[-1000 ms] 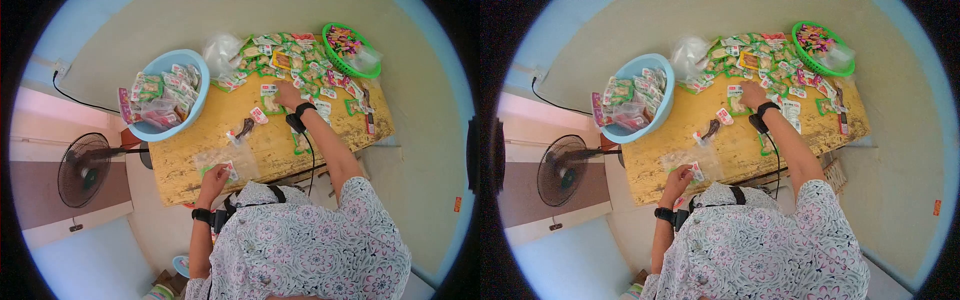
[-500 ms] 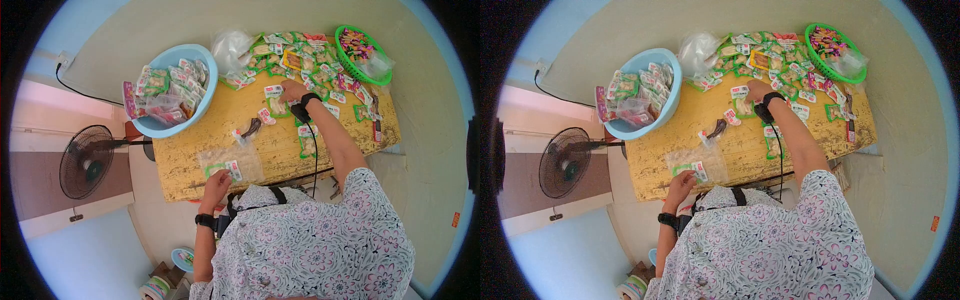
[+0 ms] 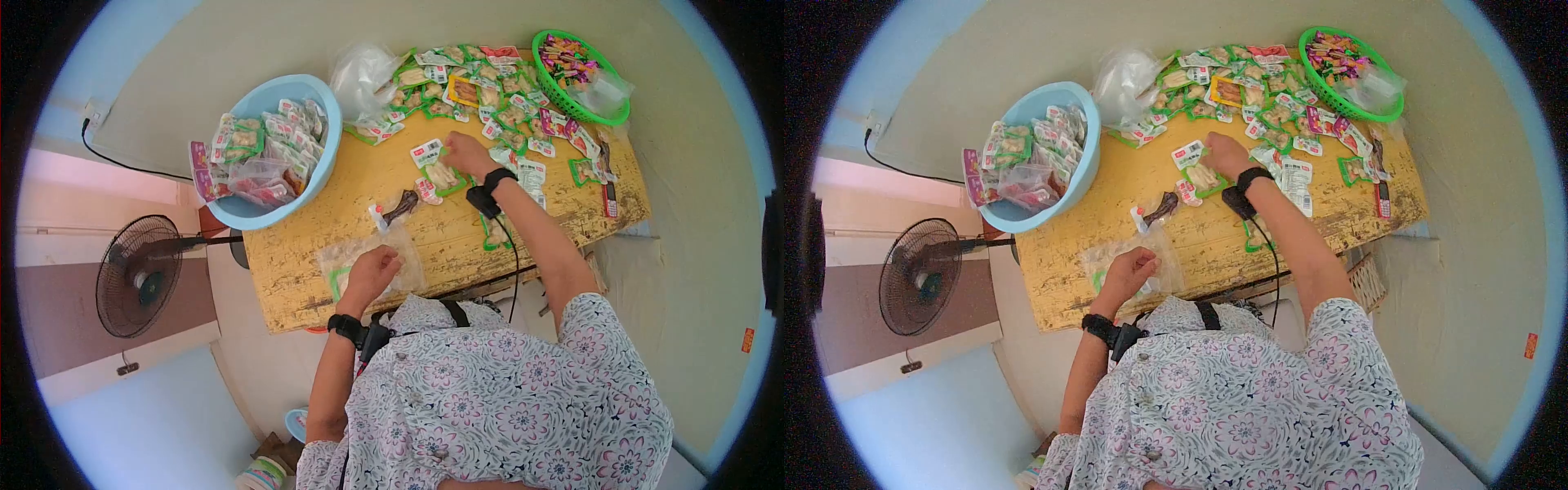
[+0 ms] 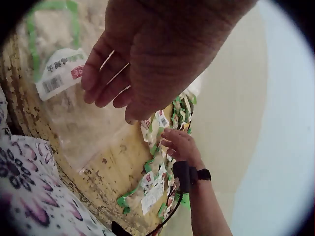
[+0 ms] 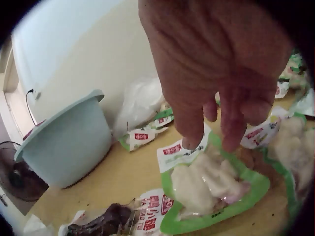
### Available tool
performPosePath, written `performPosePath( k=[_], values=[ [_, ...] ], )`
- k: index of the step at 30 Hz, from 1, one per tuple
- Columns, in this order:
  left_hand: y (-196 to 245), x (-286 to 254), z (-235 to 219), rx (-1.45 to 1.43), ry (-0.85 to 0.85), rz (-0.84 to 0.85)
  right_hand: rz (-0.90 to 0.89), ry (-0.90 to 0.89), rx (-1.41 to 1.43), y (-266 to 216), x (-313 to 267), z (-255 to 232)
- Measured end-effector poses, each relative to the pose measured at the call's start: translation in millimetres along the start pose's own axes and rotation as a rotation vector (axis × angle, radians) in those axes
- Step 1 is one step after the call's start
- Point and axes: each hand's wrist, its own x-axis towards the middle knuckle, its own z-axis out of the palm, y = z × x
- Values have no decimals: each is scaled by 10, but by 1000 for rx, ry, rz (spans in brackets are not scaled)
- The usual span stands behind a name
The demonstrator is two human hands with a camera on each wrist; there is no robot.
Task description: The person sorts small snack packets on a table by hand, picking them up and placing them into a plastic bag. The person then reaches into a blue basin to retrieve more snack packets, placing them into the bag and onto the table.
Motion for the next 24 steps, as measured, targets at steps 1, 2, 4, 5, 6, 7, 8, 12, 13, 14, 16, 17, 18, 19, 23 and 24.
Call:
performPosePath(
  k=[1,2,4,5,6,7,8,12,13,14,16,17,18,19,23,24],
  values=[
    [21,2,3,-2,-6,-21,-30,65,-91,-31,-23,85],
    [38,-6,-3,-3,-11,-43,-61,130,-181,-76,-37,182],
    [79,-36,-48,7,-4,-59,48,-25,-248,-456,-90,4],
    [96,-64,-72,14,6,-54,5,-45,-257,-508,-83,-7],
    [97,-94,-88,20,16,-50,-38,-66,-267,-559,-79,-7],
    [44,-119,-82,-7,14,-58,-21,-119,-310,-610,-64,-13],
    [-44,-128,-66,-34,12,-63,-3,-171,-355,-660,-21,-37],
    [-114,-84,-22,-49,20,-61,51,-353,-254,-446,215,-18],
    [-97,-68,-14,-23,23,-64,16,-329,-264,-394,226,-13],
    [-82,-29,-6,3,25,-66,-18,-307,-274,-334,221,-2],
    [15,45,-26,86,8,-105,-43,-299,-251,-228,204,13],
    [69,93,-44,144,-8,-138,-36,-312,-221,-164,209,30],
    [133,136,-63,202,-25,-170,-27,-324,-192,-116,201,33],
    [208,169,-82,239,-30,-184,-29,-287,-151,-112,158,0],
    [413,254,-84,379,-78,-200,44,-204,173,-277,-287,-236],
    [436,269,-62,412,-96,-192,82,-196,293,-324,-412,-288]
  ],
)
